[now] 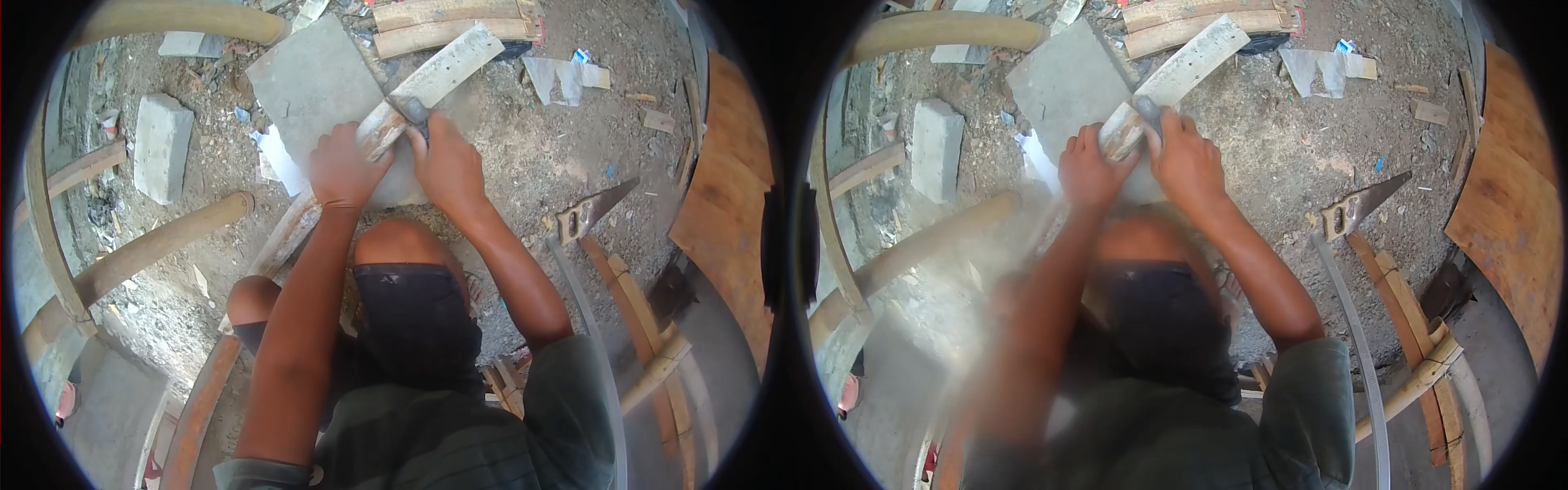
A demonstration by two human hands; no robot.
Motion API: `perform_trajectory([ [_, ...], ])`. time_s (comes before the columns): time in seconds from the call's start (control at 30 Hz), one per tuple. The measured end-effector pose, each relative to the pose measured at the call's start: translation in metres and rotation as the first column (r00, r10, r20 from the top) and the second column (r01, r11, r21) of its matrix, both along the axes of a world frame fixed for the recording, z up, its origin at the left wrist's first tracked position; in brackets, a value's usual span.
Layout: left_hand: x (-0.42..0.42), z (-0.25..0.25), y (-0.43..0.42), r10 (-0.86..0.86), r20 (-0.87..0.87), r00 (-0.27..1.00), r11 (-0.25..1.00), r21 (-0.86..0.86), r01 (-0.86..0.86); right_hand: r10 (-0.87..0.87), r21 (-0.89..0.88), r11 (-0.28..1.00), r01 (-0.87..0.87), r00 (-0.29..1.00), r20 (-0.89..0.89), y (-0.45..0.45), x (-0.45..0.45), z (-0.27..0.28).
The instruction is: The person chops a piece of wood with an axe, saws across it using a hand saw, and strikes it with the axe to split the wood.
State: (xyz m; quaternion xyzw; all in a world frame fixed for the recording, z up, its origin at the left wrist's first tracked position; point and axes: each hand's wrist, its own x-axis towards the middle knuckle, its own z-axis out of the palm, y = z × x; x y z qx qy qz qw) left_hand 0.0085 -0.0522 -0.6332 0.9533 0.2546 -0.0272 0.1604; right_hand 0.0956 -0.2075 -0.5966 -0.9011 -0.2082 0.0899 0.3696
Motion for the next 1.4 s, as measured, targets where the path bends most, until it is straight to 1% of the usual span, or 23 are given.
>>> perform_trajectory([
  [0.03,-0.003,0.0,0.0,-0.009,-0.003,1.0,1.0,-0.005,0.009,0.048,-0.208,0.976,-0.063,0.996,-0.077,0.001,-0.002,-0.003],
  [0.07,-0.001,-0.001,0.0,-0.017,0.004,1.0,1.0,-0.008,0.017,0.045,-0.209,0.976,-0.058,0.997,-0.066,-0.001,0.004,-0.005],
  [0.13,-0.004,0.0,0.002,-0.015,-0.001,1.0,1.0,-0.011,0.015,0.07,-0.287,0.949,-0.134,0.972,-0.222,0.003,0.015,0.012],
  [0.27,0.001,0.002,0.001,-0.009,-0.018,1.0,1.0,-0.019,0.008,0.089,-0.28,0.954,-0.11,0.992,-0.088,0.003,0.026,0.008],
  [0.33,0.0,0.002,0.002,0.0,-0.025,1.0,1.0,-0.03,-0.001,0.1,-0.064,0.993,-0.101,0.995,-0.017,0.006,0.028,0.004],
  [0.37,-0.001,0.001,0.001,0.002,0.011,1.0,1.0,-0.017,-0.001,0.107,-0.064,0.992,-0.108,0.994,-0.016,0.004,0.029,0.003],
  [0.43,0.0,0.001,0.001,0.005,0.052,0.999,1.0,-0.004,-0.005,0.092,-0.138,0.98,-0.142,0.943,-0.32,0.004,0.037,0.024],
  [0.47,-0.001,0.003,0.0,0.0,0.041,0.999,1.0,-0.008,0.0,0.093,-0.138,0.98,-0.143,0.943,-0.319,0.002,0.039,0.03],
  [0.53,0.002,0.004,0.002,-0.004,0.028,1.0,1.0,-0.009,0.005,0.093,-0.048,0.993,-0.106,0.972,-0.213,-0.001,0.039,0.042],
  [0.57,0.002,0.005,0.001,-0.004,0.006,1.0,1.0,-0.004,0.004,0.092,-0.047,0.993,-0.105,0.971,-0.222,-0.002,0.037,0.051],
  [0.63,0.001,0.004,0.0,-0.006,-0.016,1.0,1.0,0.002,0.006,0.042,0.232,0.972,-0.023,0.996,-0.076,-0.003,0.033,0.072],
  [0.67,0.001,0.004,0.001,-0.006,-0.016,1.0,1.0,-0.005,0.005,0.041,0.233,0.972,-0.022,0.996,-0.077,-0.002,0.029,0.072],
  [0.73,0.002,0.004,0.002,-0.003,-0.015,1.0,1.0,-0.008,0.003,-0.021,0.313,0.95,-0.011,0.995,0.099,0.005,0.02,0.068],
  [0.77,0.003,0.004,0.002,-0.006,0.004,1.0,1.0,-0.002,0.006,-0.016,0.316,0.949,-0.016,0.995,0.098,0.006,0.018,0.052],
  [0.8,0.0,0.004,0.002,-0.012,0.019,1.0,1.0,0.001,0.012,0.062,0.036,0.998,-0.059,0.996,-0.062,0.006,0.015,0.027],
  [0.83,-0.003,0.005,0.001,-0.02,0.015,1.0,1.0,-0.004,0.02,0.08,-0.241,0.961,-0.138,0.969,-0.236,0.008,0.015,0.02],
  [0.97,-0.002,0.009,0.0,-0.02,-0.037,0.999,0.999,-0.028,0.019,0.124,-0.274,0.944,-0.183,0.968,-0.219,0.009,0.022,0.022],
  [1.03,0.002,0.007,0.001,-0.011,-0.046,0.999,1.0,-0.029,0.009,0.123,-0.289,0.945,-0.152,0.986,-0.116,0.014,0.018,0.02],
  [1.07,0.002,0.006,0.001,-0.009,-0.031,0.999,1.0,-0.024,0.009,0.125,-0.29,0.945,-0.153,0.986,-0.113,0.018,0.015,0.017],
  [1.13,0.001,0.007,0.001,-0.014,-0.018,1.0,1.0,-0.02,0.014,0.004,-0.222,0.975,-0.006,1.0,-0.011,0.024,0.011,0.016],
  [1.17,0.001,0.007,0.001,-0.014,-0.018,1.0,1.0,-0.016,0.013,0.001,-0.221,0.975,-0.003,1.0,-0.012,0.026,0.01,0.016],
  [1.23,0.001,0.006,0.0,-0.021,-0.019,1.0,1.0,-0.017,0.021,-0.027,-0.334,0.942,-0.012,0.993,-0.111,0.029,0.014,0.024],
  [1.4,-0.001,-0.002,-0.001,-0.003,0.068,0.998,1.0,0.016,0.002,0.045,-0.355,0.931,-0.085,0.992,-0.118,0.02,0.025,0.017],
])
